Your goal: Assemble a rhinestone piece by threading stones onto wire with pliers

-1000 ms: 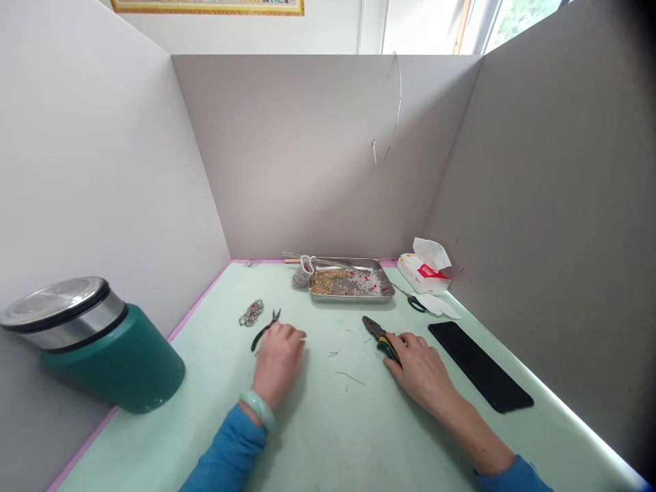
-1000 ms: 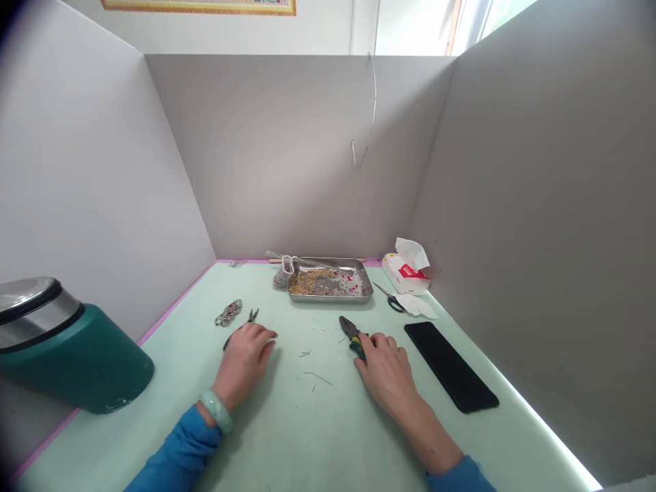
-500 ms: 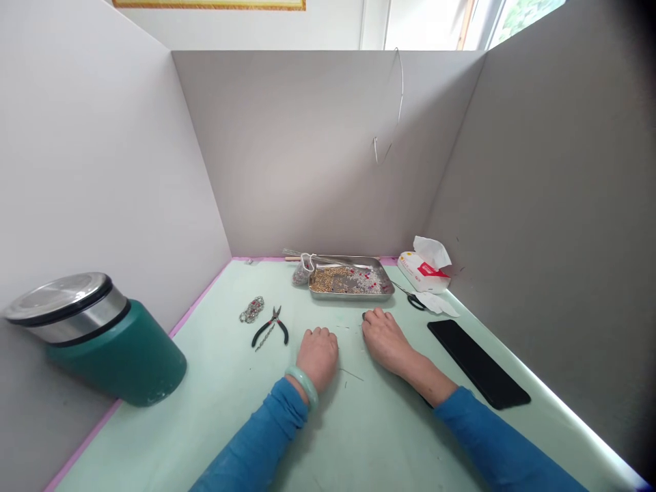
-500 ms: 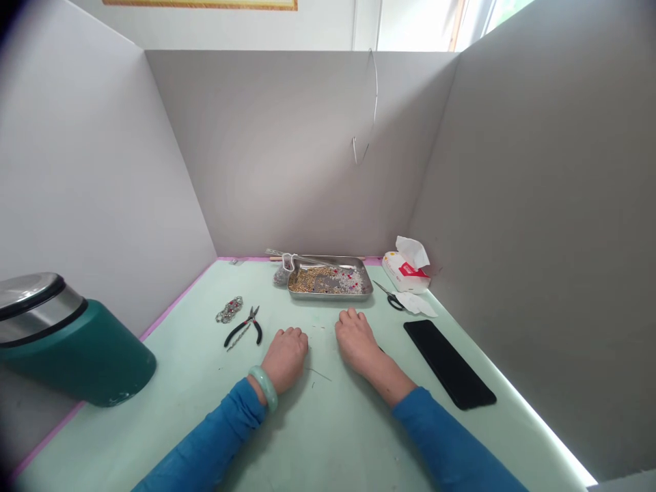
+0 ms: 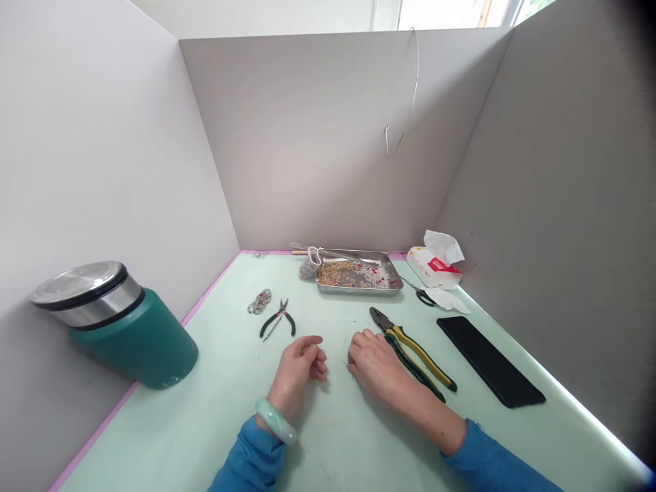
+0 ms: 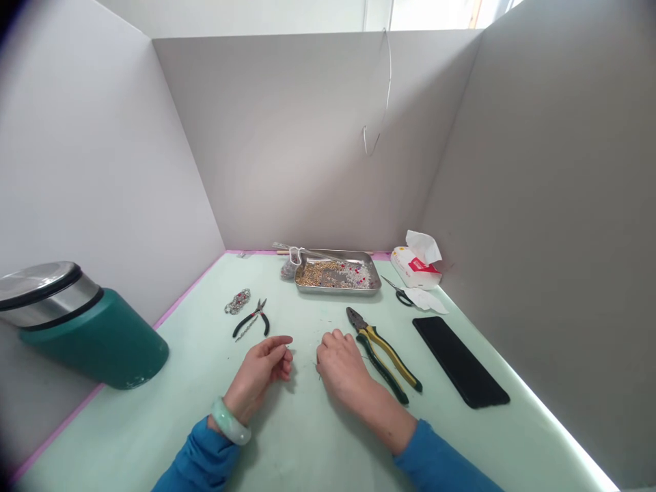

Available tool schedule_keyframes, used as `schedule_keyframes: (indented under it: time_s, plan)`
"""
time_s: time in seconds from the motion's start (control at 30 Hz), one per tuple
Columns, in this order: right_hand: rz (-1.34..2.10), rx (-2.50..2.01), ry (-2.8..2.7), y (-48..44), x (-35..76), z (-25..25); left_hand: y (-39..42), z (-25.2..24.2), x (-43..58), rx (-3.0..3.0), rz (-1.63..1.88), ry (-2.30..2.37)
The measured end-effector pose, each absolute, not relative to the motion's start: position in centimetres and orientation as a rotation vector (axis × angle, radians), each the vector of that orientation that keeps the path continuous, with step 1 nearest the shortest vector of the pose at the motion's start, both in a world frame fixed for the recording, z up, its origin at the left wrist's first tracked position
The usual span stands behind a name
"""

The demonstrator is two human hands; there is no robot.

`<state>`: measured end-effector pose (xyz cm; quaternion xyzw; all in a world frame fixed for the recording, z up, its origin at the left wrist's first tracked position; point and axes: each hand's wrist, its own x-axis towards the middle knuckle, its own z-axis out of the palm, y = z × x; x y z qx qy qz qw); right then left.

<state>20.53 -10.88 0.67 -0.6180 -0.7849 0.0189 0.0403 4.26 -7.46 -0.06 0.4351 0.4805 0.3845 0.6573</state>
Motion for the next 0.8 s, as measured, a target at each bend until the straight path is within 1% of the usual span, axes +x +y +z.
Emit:
schedule_keyframes:
  time_s: [0.13,0.3,0.4,0.53,0.67,0.8]
  plan:
    - [0.014,-1.837,-2.411,-10.7,20.8,0.2,-8.3,0.3,4.2,0.696,0.876,0.947]
    - [0.237,-1.673,-2.234,-10.3,20.7,1.6,-8.6,0.4,4.9,0.484,0.917,0.825]
    - [0.258,-1.57,-2.113,-9.9,19.2,2.5,-8.6,0.1,5.4,0.326,0.907,0.739]
    - [0.221,-1.515,-2.165,-9.8,18.5,2.8,-8.5,-0.1,5.6,0.178,0.918,0.674]
    - [0.297,-1.534,-2.121,-10.2,21.3,2.3,-8.1,0.0,5.1,0.124,0.916,0.688]
    - [0.354,-1.524,-2.348,-11.0,23.1,1.3,-7.6,0.1,4.5,0.04,0.974,0.705]
